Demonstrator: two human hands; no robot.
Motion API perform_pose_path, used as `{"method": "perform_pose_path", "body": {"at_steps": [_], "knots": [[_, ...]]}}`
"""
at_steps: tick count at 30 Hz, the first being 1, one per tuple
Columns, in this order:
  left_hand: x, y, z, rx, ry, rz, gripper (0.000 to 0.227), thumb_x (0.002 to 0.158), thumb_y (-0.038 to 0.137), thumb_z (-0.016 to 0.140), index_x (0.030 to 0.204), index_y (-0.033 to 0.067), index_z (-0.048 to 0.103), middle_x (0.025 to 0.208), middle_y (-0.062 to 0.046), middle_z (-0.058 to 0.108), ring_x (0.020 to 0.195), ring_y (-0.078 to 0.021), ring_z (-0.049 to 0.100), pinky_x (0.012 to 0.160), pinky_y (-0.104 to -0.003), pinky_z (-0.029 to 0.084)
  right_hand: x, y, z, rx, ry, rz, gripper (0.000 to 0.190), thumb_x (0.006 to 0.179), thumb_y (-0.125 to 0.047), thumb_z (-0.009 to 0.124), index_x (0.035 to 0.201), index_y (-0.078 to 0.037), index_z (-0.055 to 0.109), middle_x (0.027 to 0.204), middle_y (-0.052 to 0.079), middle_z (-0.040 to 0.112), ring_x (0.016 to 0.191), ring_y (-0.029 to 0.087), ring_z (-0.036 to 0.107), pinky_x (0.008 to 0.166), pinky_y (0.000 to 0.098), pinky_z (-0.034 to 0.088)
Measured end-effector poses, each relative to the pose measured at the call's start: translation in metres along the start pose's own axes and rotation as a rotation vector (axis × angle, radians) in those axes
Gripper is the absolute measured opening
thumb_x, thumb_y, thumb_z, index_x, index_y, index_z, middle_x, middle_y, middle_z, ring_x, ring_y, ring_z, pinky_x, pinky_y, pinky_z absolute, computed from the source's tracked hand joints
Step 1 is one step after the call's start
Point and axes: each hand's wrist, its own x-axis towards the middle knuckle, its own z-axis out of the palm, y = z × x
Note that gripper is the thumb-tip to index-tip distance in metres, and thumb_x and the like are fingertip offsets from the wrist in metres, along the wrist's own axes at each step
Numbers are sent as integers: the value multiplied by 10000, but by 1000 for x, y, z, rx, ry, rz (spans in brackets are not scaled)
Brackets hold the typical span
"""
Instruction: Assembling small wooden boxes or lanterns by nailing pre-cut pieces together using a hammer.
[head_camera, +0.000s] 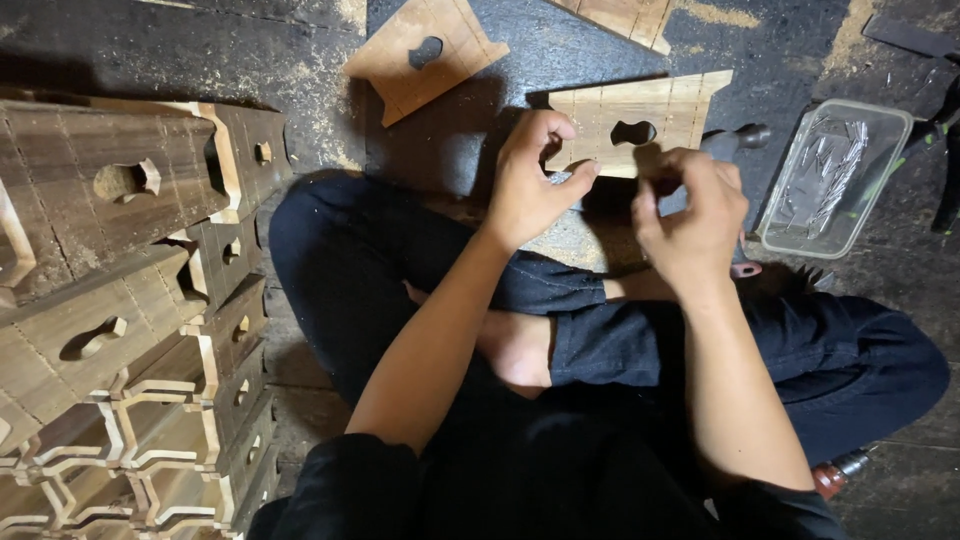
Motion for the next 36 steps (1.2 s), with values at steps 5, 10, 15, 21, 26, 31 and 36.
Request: {"method": "perform_pose_path", "body": {"at_steps": [5,10,15,21,26,31,36], "knots": [[3,6,-7,71,-60,46,345,820,67,833,1066,120,597,1006,-71,607,966,-249,624,860,-365,535,0,6,-15,206,163,97,202,880,159,642,1030,23,637,969,184,653,934,358,651,886,438,502],[5,12,-8,114,-108,76,253,878,-23,701,1078,97,604,1082,-68,633,1045,-240,644,960,-348,516,6,1,-25,393,270,290,191,1008,160,618,1068,3,526,987,145,557,916,228,628,871,336,564],[3,9,-8,103,-99,77,264,863,-40,650,1080,103,607,1071,-66,625,1031,-243,650,929,-357,524,7,7,-19,495,259,180,172,1102,105,756,1163,36,611,1105,185,666,1016,258,684,949,360,618],[2,7,-8,93,-103,77,301,837,-46,674,1074,130,616,1071,-37,641,998,-215,630,867,-334,510,3,16,-18,480,256,174,106,1086,123,773,1135,70,696,1065,215,706,978,293,723,921,373,633],[2,8,-9,86,-99,79,300,845,-42,688,1081,129,620,1069,-34,638,998,-206,624,878,-322,515,4,11,-14,535,260,171,82,1096,118,739,1103,73,671,1054,217,705,991,313,733,939,389,647],[2,12,-9,74,-98,78,297,847,-45,694,1077,127,619,1055,-34,630,972,-201,612,860,-316,516,4,2,-11,436,204,160,72,1113,34,731,1076,61,675,1075,213,689,1075,326,670,1036,428,563],[2,12,-11,72,-88,90,311,840,-44,706,1082,132,622,1063,-33,622,939,-196,597,860,-315,515,1,-6,1,330,120,141,71,1050,52,773,1018,25,716,1058,175,663,1144,317,588,1070,455,494]]}}
